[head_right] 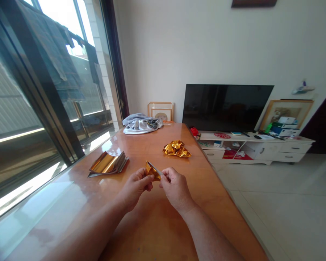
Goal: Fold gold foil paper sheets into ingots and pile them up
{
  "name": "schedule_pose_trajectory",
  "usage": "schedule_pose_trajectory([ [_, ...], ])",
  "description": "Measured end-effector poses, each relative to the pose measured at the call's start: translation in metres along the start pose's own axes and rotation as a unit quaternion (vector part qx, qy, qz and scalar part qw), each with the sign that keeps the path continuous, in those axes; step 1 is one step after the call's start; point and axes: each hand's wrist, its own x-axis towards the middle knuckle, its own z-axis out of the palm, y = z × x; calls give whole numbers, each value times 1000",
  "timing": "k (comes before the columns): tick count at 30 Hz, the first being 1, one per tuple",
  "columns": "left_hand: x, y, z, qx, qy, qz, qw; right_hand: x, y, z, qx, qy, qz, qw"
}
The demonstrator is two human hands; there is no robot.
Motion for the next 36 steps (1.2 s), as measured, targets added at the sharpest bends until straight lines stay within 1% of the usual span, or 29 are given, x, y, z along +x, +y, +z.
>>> schedule_pose_trajectory([
  [5,-2,3,0,-48,-25,-30,998,1,6,0,-43,21,-36,998],
  [7,-1,4,1,-65,-26,-37,997,0,7,0,-61,25,-47,997],
  [11,1,0,1,-68,-5,-42,997,-3,7,1,-106,35,-70,991],
  [15,3,-3,1,-81,20,-46,996,-6,1,4,-139,36,-101,984],
  [19,4,-4,0,-81,42,-45,995,-7,-9,4,-143,28,-148,978],
  [21,5,-5,-1,-83,49,-46,994,-9,-14,3,-124,12,-156,980],
  [24,6,-5,-1,-86,52,-47,994,-11,-18,2,-83,-16,-125,989],
  [28,6,-4,-2,-81,51,-49,994,-9,-15,3,2,2,-26,1000],
  [30,5,-3,-2,-77,46,-47,995,-6,-12,4,60,0,23,998],
  [32,5,-3,-2,-72,39,-45,996,-4,-10,5,106,-7,57,993],
  [36,5,-3,-2,-55,36,-42,997,-5,-12,5,148,-18,84,985],
])
